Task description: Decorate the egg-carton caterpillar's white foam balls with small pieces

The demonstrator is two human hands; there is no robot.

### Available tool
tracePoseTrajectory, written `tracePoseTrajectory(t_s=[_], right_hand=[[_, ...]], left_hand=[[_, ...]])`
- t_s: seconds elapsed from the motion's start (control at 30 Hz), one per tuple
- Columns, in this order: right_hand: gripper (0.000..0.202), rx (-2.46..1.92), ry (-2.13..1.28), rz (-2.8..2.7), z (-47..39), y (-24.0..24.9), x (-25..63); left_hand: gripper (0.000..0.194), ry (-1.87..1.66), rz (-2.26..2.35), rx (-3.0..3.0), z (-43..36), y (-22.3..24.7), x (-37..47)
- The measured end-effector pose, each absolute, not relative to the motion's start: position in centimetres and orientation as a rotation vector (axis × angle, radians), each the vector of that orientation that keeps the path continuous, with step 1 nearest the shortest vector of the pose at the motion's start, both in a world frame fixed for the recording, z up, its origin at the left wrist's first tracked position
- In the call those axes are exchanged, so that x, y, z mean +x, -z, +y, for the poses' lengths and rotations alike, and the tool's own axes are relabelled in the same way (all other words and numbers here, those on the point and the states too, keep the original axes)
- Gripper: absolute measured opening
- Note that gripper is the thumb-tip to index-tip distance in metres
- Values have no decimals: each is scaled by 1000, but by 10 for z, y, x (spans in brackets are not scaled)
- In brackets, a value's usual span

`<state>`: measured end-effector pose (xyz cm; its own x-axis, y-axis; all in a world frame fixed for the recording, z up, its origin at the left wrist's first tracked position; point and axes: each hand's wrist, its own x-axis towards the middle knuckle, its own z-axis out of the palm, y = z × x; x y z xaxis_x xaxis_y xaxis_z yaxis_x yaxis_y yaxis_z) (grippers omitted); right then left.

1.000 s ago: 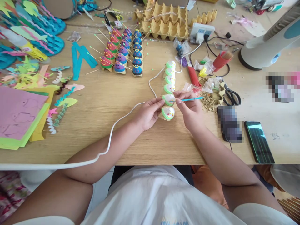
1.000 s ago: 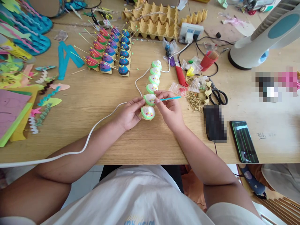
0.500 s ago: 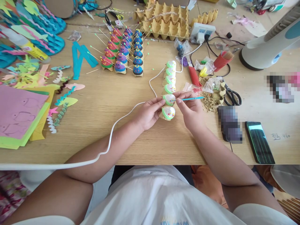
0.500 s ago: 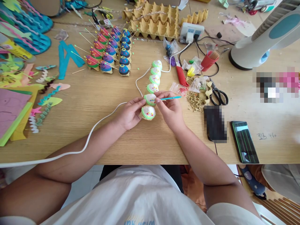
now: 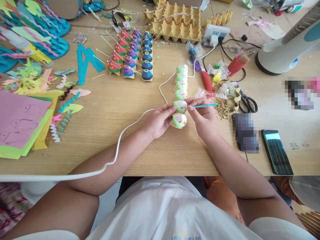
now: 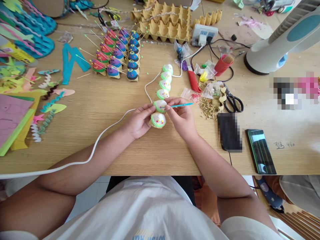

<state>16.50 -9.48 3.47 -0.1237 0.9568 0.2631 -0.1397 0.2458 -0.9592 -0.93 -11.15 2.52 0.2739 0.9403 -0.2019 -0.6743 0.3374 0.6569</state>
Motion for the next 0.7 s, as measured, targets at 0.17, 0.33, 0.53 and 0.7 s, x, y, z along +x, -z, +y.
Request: tracePoseTrajectory(t_s=[0.17, 0.33, 0.53, 0.7], right_hand=[[30, -851, -1173, -1331, -95, -35, 165], [30, -854, -1179, -1323, -96, -35, 166], [37, -903, -1153, -1350, -96, -36, 165], [36, -902, -1147, -1366, -96, -35, 166]], left_hand=[[24, -1147, 613, 508, -112, -24, -9], [23, -1155, 614, 505, -112, -22, -10], [19, -1156, 663, 486, -111, -23, -10], [19, -1143, 688, 464, -112, -25, -9]])
